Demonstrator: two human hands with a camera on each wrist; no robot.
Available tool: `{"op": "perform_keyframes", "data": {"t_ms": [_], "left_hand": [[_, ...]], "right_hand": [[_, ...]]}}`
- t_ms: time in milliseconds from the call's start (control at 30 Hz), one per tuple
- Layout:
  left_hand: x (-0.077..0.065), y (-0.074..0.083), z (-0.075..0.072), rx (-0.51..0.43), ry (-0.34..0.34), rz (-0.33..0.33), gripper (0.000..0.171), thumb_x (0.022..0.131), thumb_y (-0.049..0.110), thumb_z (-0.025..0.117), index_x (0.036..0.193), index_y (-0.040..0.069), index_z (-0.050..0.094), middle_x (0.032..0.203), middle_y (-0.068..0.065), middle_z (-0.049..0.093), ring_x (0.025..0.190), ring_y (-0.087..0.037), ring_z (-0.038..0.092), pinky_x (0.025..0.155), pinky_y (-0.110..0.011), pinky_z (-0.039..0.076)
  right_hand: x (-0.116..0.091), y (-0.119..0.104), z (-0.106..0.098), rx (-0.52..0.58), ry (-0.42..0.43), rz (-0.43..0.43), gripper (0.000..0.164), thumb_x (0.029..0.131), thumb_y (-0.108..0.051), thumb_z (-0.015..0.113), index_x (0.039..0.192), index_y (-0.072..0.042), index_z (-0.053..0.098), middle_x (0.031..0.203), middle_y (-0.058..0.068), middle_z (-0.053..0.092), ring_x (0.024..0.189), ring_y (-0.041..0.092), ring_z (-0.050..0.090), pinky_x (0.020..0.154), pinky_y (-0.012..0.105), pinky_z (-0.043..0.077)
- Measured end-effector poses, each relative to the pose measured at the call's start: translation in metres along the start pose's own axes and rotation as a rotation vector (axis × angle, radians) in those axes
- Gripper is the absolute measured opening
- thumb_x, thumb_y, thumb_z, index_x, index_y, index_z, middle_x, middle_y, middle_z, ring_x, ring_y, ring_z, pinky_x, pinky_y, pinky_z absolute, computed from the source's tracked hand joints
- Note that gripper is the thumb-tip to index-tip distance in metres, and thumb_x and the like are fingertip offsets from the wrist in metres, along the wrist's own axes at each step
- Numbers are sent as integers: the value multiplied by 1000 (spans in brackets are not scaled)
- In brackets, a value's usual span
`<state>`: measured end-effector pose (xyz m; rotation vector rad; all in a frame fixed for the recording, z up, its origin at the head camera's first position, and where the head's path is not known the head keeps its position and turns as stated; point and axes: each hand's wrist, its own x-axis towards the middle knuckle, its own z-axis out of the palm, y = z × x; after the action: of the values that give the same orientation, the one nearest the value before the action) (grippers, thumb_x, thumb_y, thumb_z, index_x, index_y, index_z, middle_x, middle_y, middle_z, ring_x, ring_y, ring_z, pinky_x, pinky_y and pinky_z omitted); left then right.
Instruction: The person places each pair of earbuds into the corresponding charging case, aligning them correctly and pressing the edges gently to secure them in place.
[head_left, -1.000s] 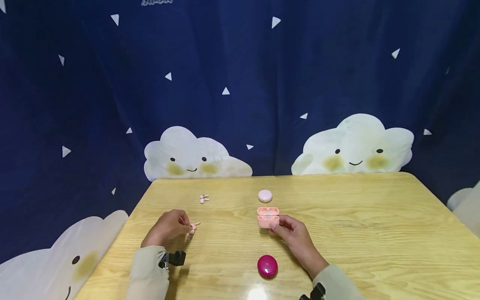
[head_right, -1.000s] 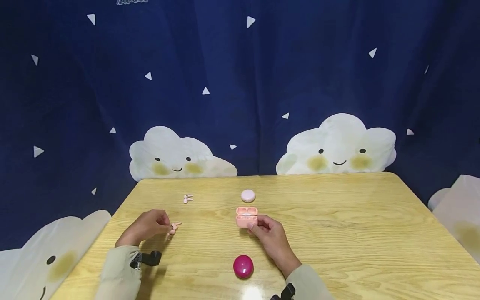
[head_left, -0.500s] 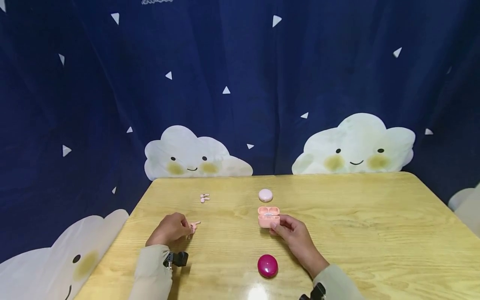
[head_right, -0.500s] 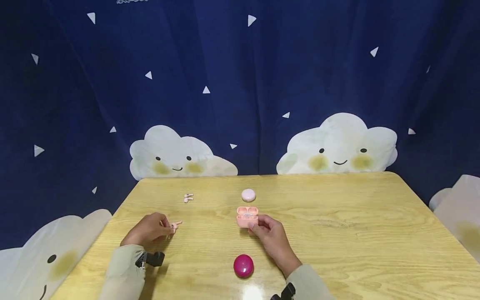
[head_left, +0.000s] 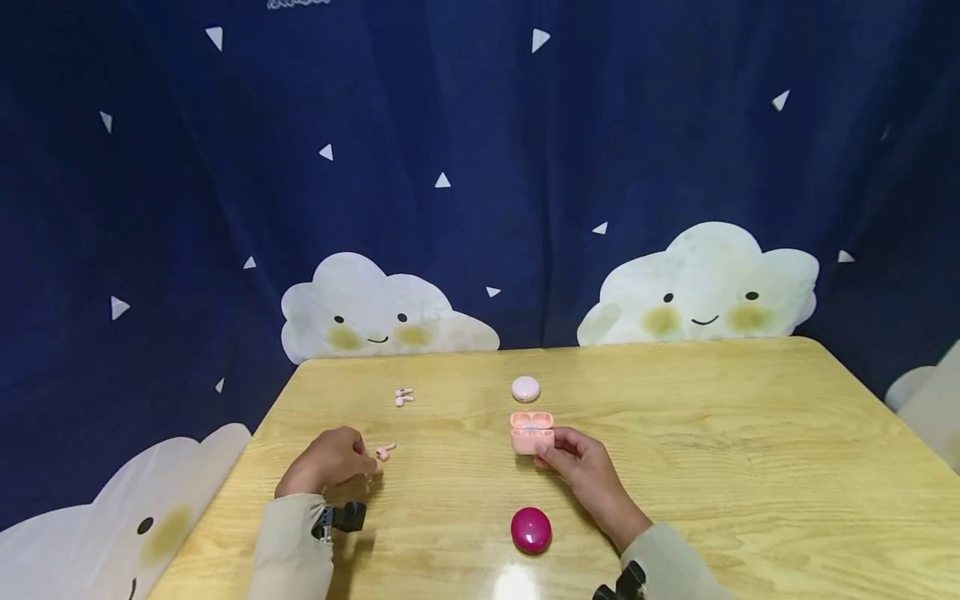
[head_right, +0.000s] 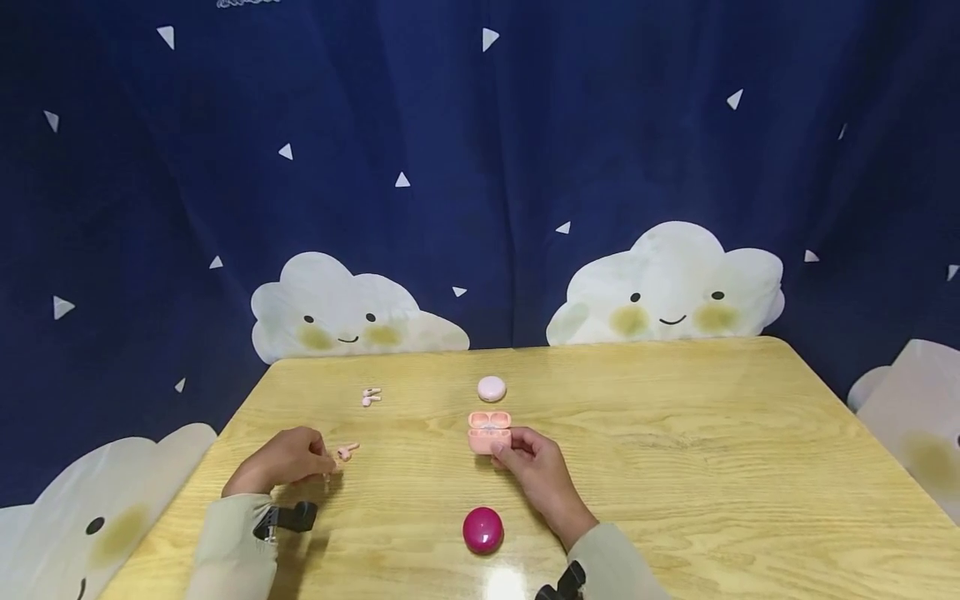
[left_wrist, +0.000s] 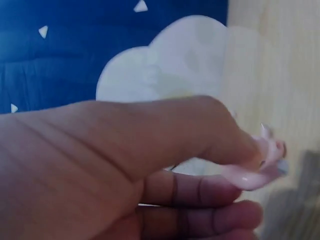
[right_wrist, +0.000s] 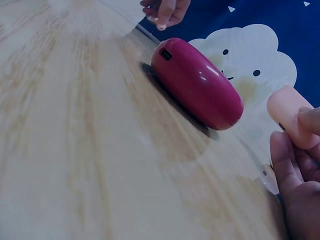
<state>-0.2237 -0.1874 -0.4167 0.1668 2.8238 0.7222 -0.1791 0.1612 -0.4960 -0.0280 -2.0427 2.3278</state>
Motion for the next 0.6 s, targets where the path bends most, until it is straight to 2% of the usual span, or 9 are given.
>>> {"op": "perform_keyframes", "data": {"t_ms": [167, 267, 467, 600], "left_hand": [[1, 12, 3, 51, 82, 52, 35, 81, 23, 73, 56, 13, 51, 49, 5, 33, 45, -11, 26, 45, -25, 21], [2, 16, 6, 50, 114, 69, 44, 82, 25, 73, 50, 15, 44, 45, 6, 29, 43, -10, 23, 44, -25, 20], [4, 22, 15, 34, 118, 84, 36, 76, 14, 70, 52, 14, 44, 48, 5, 31, 45, -11, 27, 45, -25, 23], [8, 30, 18, 18, 131, 121, 29, 72, 9, 69, 55, 12, 46, 51, 5, 33, 47, -11, 30, 46, -25, 25]], "right_hand": [[-1, 0, 0, -8, -31, -4, 31, 89, -3, 67, 115, 12, 58, 99, 17, 63, 89, 23, 66, 82, 34, 56], [-2, 0, 0, -17, -39, -11, 32, 89, -5, 67, 116, 11, 58, 100, 17, 62, 90, 22, 65, 82, 34, 56], [-4, 1, 1, -24, -41, 8, 30, 90, -4, 66, 115, 11, 58, 99, 16, 63, 89, 22, 65, 82, 33, 56], [-2, -2, 0, -36, -45, -9, 30, 90, -4, 66, 115, 11, 58, 99, 16, 63, 89, 21, 66, 82, 33, 56]]}}
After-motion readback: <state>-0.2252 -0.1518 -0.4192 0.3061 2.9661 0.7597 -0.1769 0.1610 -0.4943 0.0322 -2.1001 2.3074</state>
